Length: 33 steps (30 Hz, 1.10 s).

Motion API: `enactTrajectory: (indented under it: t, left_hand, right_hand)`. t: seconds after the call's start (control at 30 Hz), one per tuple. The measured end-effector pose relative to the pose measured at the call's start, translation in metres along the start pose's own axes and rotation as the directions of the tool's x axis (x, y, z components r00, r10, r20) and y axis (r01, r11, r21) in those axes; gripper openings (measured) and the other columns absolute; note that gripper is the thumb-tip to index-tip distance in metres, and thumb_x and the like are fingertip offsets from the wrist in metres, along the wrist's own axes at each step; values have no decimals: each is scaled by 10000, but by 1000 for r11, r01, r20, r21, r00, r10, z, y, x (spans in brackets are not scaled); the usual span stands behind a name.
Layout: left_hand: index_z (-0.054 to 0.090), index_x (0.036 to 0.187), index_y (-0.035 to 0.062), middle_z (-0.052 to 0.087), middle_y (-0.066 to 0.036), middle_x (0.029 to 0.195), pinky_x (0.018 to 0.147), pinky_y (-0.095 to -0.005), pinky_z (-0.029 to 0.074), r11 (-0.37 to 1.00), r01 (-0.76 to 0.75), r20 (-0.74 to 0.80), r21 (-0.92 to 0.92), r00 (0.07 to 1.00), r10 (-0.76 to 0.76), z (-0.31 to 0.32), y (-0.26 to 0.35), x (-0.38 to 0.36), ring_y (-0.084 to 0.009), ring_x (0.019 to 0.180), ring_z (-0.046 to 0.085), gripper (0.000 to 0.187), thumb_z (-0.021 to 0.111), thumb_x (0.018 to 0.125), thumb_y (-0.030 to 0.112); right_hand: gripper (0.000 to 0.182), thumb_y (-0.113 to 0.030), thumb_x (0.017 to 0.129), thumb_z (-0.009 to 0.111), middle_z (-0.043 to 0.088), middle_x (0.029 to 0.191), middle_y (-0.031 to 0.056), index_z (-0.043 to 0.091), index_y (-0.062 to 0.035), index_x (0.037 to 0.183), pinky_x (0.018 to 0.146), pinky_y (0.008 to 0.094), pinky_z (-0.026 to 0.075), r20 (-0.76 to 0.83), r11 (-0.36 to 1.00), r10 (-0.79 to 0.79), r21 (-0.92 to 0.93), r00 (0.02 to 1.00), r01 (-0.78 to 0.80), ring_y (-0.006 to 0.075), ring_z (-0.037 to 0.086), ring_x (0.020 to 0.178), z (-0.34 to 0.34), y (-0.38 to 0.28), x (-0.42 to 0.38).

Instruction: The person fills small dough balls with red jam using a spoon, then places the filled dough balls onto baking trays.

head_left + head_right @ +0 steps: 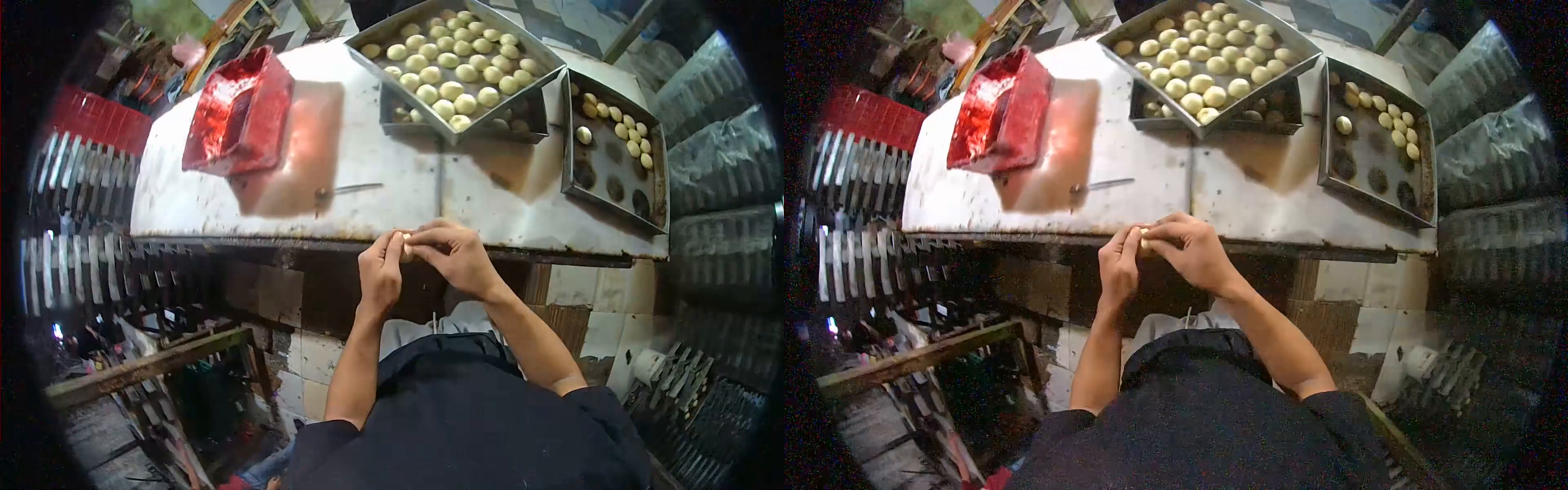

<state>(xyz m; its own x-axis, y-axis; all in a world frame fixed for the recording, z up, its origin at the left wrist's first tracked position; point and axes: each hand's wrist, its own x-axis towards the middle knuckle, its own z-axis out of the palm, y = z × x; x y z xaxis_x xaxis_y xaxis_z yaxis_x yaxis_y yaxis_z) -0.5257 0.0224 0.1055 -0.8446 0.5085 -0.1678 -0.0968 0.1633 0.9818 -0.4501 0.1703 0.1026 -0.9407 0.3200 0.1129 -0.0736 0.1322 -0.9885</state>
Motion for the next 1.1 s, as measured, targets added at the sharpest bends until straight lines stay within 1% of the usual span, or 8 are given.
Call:
enactTrajectory:
  t: [0.37, 0.5, 0.6, 0.73, 0.83, 0.9, 1.03, 1.1]
  left_hand:
    - [612, 1047, 8, 646, -73, 904, 724, -318, 489, 952, 305, 245, 13, 922, -299, 30, 34, 82, -159, 811, 612, 350, 397, 1127, 272]
    - [599, 1000, -2, 644, -196, 876, 757, -396, 461, 920, -40, 341, 389, 934, -104, 54, 41, 107, -322, 805, 613, 239, 493, 1086, 194]
    - [616, 987, 17, 664, -153, 864, 877, -452, 421, 630, -614, 335, 474, 788, 516, 97, 12, 130, -333, 884, 623, 142, 561, 1020, 144]
    - [641, 981, 45, 720, -127, 1091, 981, -451, 378, 649, -736, 429, 193, 658, 618, 163, 34, 136, -315, 1182, 602, 67, 587, 965, 83]
    - [313, 1535, 28, 591, -211, 1428, 1162, -484, 269, 957, -255, 615, -136, 736, 283, 204, 23, 146, -324, 1464, 423, 546, 534, 1044, 120]
    - [-161, 1658, 184, 237, -225, 1684, 1206, -438, 305, 940, 127, 719, -317, 678, 151, 241, 19, 157, -287, 1521, 305, 844, 473, 1102, 212]
    - [301, 1600, 48, 373, -231, 1620, 1198, -413, 330, 949, -309, 697, 69, 696, 176, 315, 22, 192, -317, 1500, 371, 671, 587, 1048, 298]
    - [449, 1514, 2, 448, -231, 1573, 1190, -412, 343, 941, -308, 705, 136, 698, 126, 366, 28, 220, -317, 1469, 424, 594, 612, 1030, 307]
  right_hand:
    - [276, -117, 922, 783, 600, 1065, 40, 702, 5, 1156, 802, 259, 534, 149, 906, 149, 375, 978, -195, 128, 604, 905, -53, 72, 69]
    - [450, -175, 1014, 686, 646, 1159, 34, 524, -15, 1403, 930, 266, 522, 18, 626, 417, 719, 909, -302, 126, 619, 1060, -47, 59, 64]
    - [433, -262, 1052, 640, 673, 1199, 35, 531, -25, 1398, 932, 267, 537, -217, 458, 503, 888, 837, -45, 119, 634, 1086, -43, 32, 55]
    - [459, -318, 1043, 641, 689, 1206, 39, 571, -10, 1375, 910, 270, 562, -435, 477, 512, 861, 741, 176, 118, 660, 1061, -78, 34, 27]
    - [378, -215, 1036, 661, 707, 1169, 48, 623, -5, 1349, 887, 290, 584, -409, 578, 545, 816, 732, 26, 129, 684, 1006, -150, 57, 1]
    - [328, -125, 1021, 666, 717, 1156, 73, 644, 1, 1324, 873, 298, 583, -462, 760, 541, 627, 703, -172, 155, 696, 990, -214, 62, 7]
    - [474, -19, 907, 635, 596, 1324, 285, 572, 22, 1376, 1039, 466, 481, -702, 668, -276, -631, 657, -394, 450, 602, 1191, -377, 101, 50]
    - [539, -97, 919, 682, 405, 1564, 281, 529, 13, 1424, 1176, 513, 367, -672, 527, -144, -673, 726, -519, 446, 404, 1438, -444, 151, 58]
